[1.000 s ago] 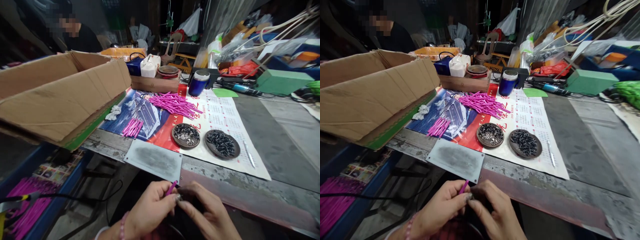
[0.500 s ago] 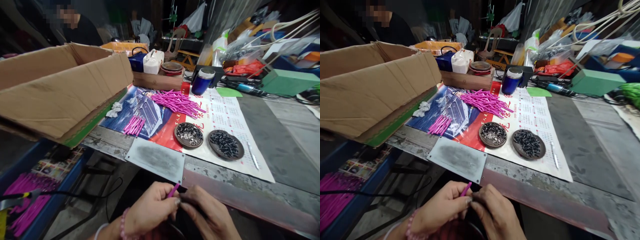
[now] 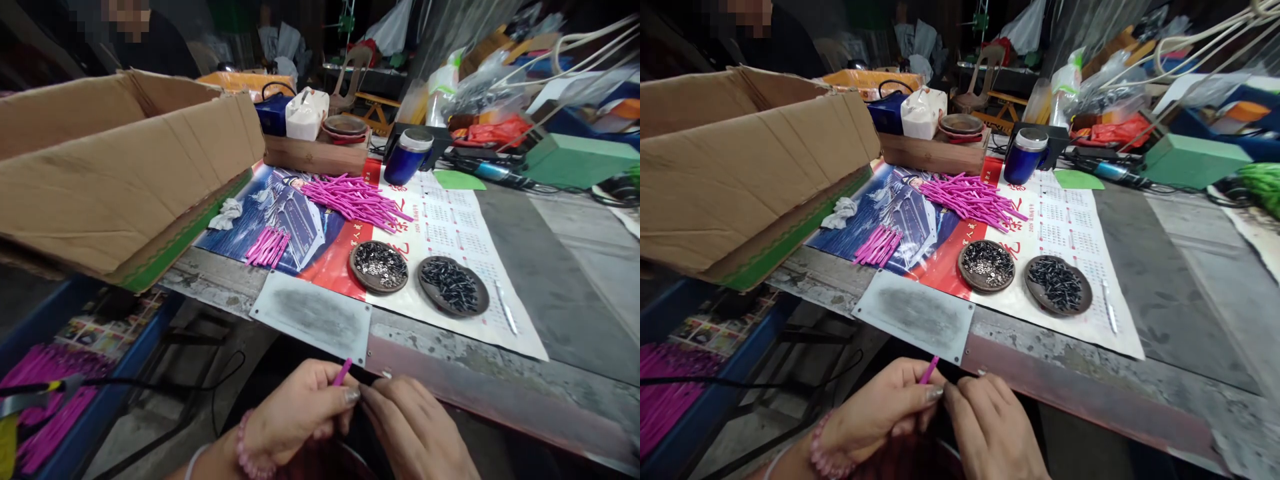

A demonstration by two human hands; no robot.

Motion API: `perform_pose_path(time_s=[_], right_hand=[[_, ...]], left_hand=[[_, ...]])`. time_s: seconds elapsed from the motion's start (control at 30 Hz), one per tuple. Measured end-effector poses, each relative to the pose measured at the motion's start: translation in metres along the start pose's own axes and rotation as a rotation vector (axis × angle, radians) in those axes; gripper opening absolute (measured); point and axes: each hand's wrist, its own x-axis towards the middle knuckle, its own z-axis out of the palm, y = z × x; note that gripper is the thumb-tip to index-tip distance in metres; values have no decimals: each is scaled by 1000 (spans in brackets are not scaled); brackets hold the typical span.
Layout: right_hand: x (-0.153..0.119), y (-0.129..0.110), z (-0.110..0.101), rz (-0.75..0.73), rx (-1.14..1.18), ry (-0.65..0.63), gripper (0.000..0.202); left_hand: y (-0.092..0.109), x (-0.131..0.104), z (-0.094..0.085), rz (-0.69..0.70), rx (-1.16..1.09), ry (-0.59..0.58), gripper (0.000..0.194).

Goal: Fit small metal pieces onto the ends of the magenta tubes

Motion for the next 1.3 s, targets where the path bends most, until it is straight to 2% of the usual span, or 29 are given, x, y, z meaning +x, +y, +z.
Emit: perform_pose_path(time_s=[0.17, 0.33, 0.5, 0.63, 0.83, 1.03, 1.17, 1.3], right_hand=[[-1, 1, 4, 82, 9, 45, 23], [5, -3, -3, 370, 322, 51, 15], [12, -7, -14, 592, 496, 92, 15], [20, -6, -16, 672, 596, 168, 17], [21, -7, -12, 673, 711, 100, 13], [21, -9, -11, 629, 676, 39, 15], [22, -11, -8, 534, 564, 27, 12], [20, -11, -5, 394, 420, 2, 12]], left_hand=[[-2, -1, -1, 51, -53, -46, 45], [-5, -7, 2, 117, 16, -46, 49], [2, -16, 4, 263, 344, 15, 28], [4, -21, 5, 365, 650, 96, 20], [-1, -23, 3, 479, 923, 145, 17], [-2, -25, 3, 566, 1132, 183, 18], [-2, -25, 4, 631, 1234, 205, 22], [-1, -23, 2, 624, 1348, 186, 25]])
